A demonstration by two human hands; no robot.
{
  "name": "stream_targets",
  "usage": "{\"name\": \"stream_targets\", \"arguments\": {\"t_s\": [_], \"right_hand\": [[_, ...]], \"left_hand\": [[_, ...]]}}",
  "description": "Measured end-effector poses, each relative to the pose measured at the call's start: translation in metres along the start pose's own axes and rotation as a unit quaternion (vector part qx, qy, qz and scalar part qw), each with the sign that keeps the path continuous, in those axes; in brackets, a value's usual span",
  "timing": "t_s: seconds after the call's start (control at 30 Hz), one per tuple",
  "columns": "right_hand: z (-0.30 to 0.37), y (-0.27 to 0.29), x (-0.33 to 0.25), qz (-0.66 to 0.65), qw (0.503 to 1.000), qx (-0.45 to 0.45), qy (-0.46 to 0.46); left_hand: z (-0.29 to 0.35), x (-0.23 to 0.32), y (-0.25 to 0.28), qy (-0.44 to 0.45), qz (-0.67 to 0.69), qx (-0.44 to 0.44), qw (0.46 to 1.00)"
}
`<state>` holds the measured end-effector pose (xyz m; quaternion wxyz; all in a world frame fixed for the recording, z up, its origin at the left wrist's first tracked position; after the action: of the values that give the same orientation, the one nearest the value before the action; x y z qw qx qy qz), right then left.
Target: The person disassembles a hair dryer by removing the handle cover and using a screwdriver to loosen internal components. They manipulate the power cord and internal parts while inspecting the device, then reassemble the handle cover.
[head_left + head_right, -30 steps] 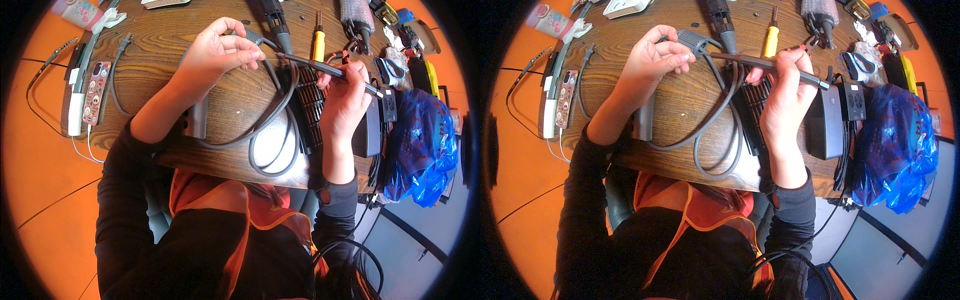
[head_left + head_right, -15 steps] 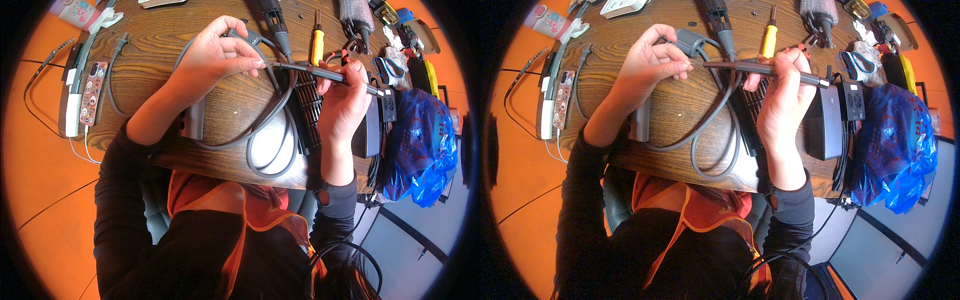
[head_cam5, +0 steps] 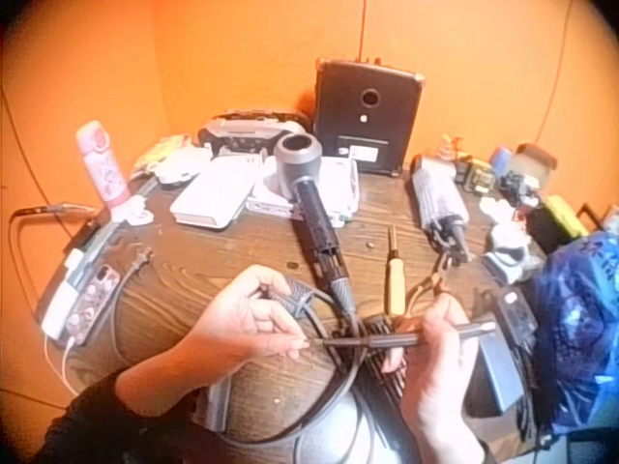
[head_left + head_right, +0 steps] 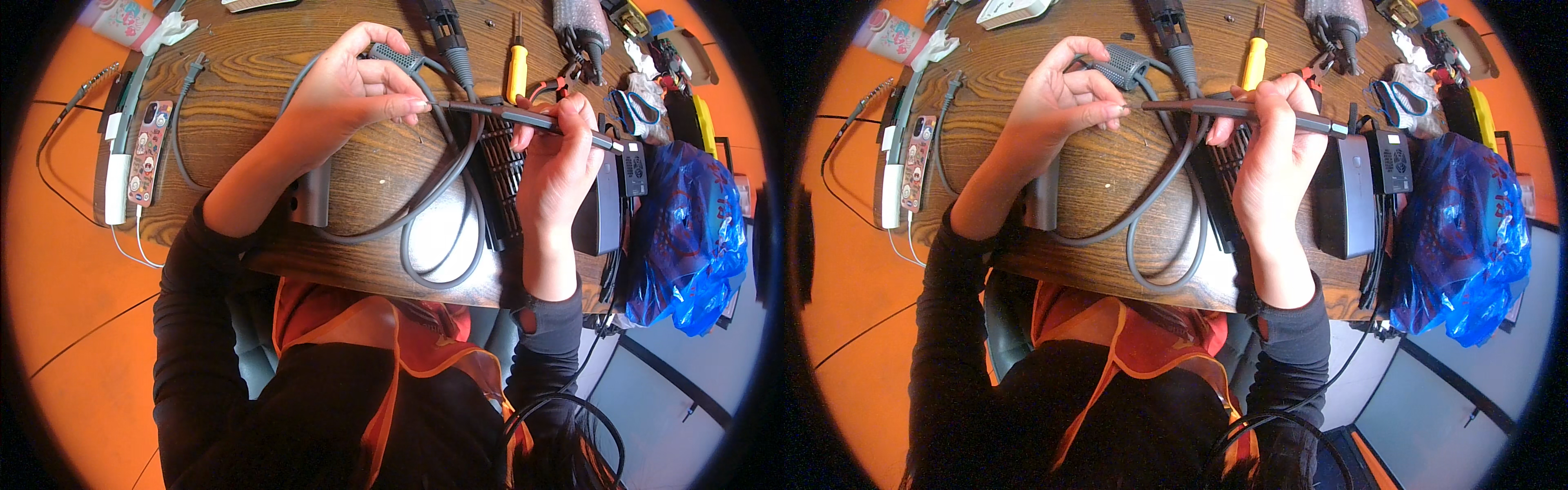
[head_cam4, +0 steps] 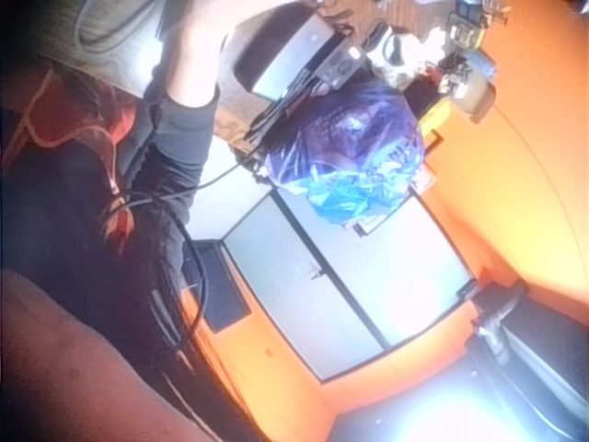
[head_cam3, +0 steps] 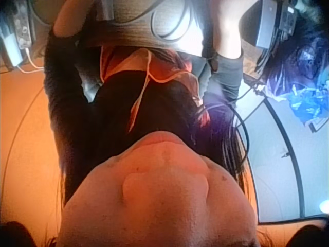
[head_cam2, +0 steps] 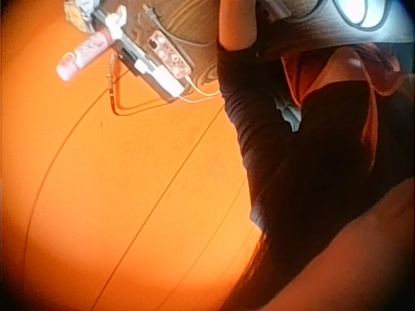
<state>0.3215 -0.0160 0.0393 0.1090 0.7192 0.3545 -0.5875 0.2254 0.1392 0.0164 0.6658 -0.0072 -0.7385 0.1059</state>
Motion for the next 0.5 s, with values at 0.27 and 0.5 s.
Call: {"name": "stream_targets", "arguments": {"t_s": [0.27,0.5], "right_hand": [[0.0014,-0.0002,-0.0022,0.043,0.999,-0.025,0.011],[0.0008,0.0008,-0.0020,0.083,0.996,0.014,0.026]], "left_hand": [[0.0014,0.0014,0.0023,-0.030,-0.044,0.008,0.999],[0.0049,0.0080,0.0069,-0.120,-0.144,0.094,0.978]]}}
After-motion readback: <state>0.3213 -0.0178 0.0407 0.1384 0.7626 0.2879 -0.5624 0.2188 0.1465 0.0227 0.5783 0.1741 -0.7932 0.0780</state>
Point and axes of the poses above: each hand's wrist, its own z-axis away from the middle knuckle, its own y-axis out of the back of the hand, x = y × z, the point moved 6 cm from there along -z, towards the middle knuckle, and after that the axes turned 6 degrees about -x, right-handed, at the moved point
